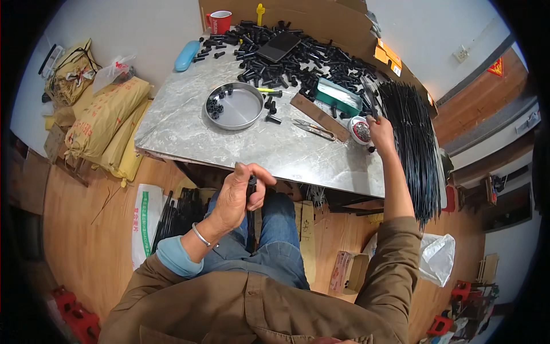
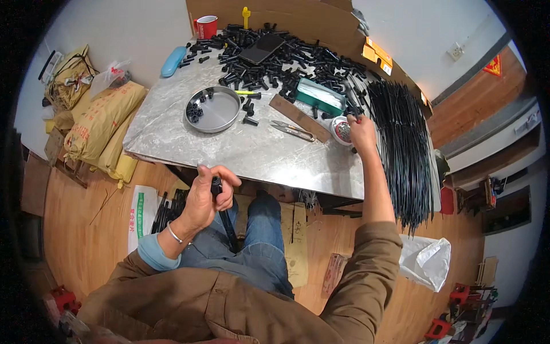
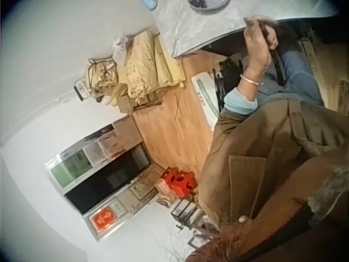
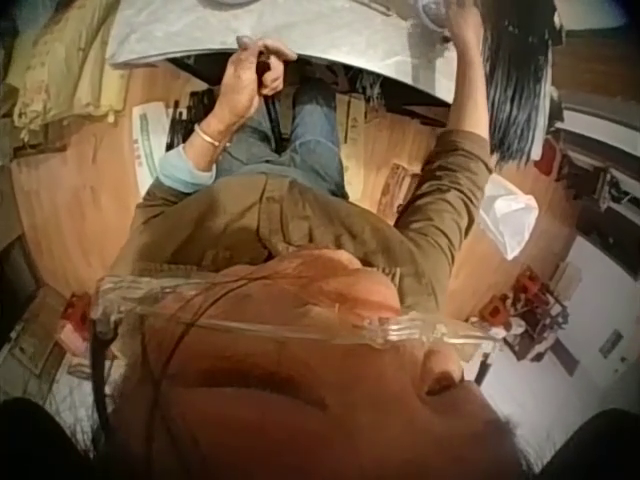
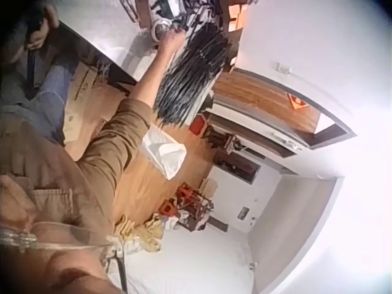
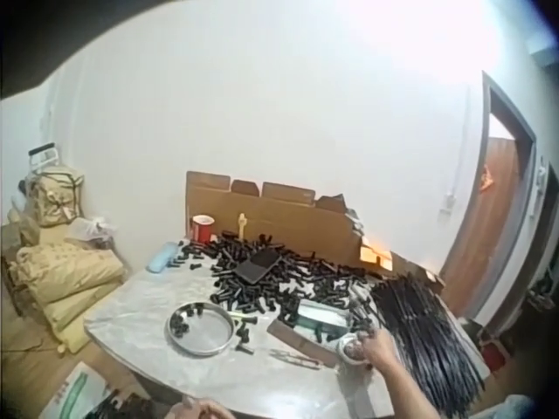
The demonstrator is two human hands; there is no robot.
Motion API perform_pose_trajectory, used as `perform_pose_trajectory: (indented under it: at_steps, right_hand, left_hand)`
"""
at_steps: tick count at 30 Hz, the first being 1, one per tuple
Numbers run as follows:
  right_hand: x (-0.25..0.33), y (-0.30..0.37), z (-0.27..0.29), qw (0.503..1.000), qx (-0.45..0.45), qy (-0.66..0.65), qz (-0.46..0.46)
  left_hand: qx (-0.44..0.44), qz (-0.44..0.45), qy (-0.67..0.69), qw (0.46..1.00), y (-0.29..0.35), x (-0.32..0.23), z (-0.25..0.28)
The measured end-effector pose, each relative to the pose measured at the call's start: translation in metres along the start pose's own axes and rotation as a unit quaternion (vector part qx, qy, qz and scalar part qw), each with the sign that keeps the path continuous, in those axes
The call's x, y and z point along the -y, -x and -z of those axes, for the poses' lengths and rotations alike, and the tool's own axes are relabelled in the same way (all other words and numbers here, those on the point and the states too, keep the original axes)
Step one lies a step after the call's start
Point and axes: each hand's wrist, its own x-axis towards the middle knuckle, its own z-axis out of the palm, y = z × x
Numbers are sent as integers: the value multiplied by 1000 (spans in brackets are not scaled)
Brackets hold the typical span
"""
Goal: Assembling flexible black rods into a central plastic hub and trimming them with cutters.
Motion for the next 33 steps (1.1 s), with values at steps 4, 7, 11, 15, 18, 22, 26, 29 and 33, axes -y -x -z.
perform_pose_trajectory:
  at_steps: [4,7,11,15,18,22,26,29,33]
  right_hand:
    - [55,64,29,709,273,-622,-186]
    - [92,131,33,549,348,-736,-186]
    - [145,203,23,490,377,-772,-150]
    - [181,239,17,539,352,-754,-131]
    - [199,253,13,585,312,-742,-102]
    - [220,264,17,695,216,-676,-117]
    - [221,269,1,781,137,-608,-47]
    - [222,270,-6,894,-5,-437,97]
    - [223,269,-1,905,24,-393,160]
  left_hand:
    - [18,-52,-34,998,5,-4,0]
    - [7,-67,-51,996,12,-2,-3]
    - [-40,-158,-119,979,18,13,-1]
    - [-79,-198,-115,970,34,14,-4]
    - [-103,-201,-122,966,43,14,3]
    - [-136,-246,-193,940,55,22,5]
    - [-150,-231,-196,941,63,27,2]
    - [-151,-219,-180,947,66,29,5]
    - [-173,-250,-165,938,66,26,12]
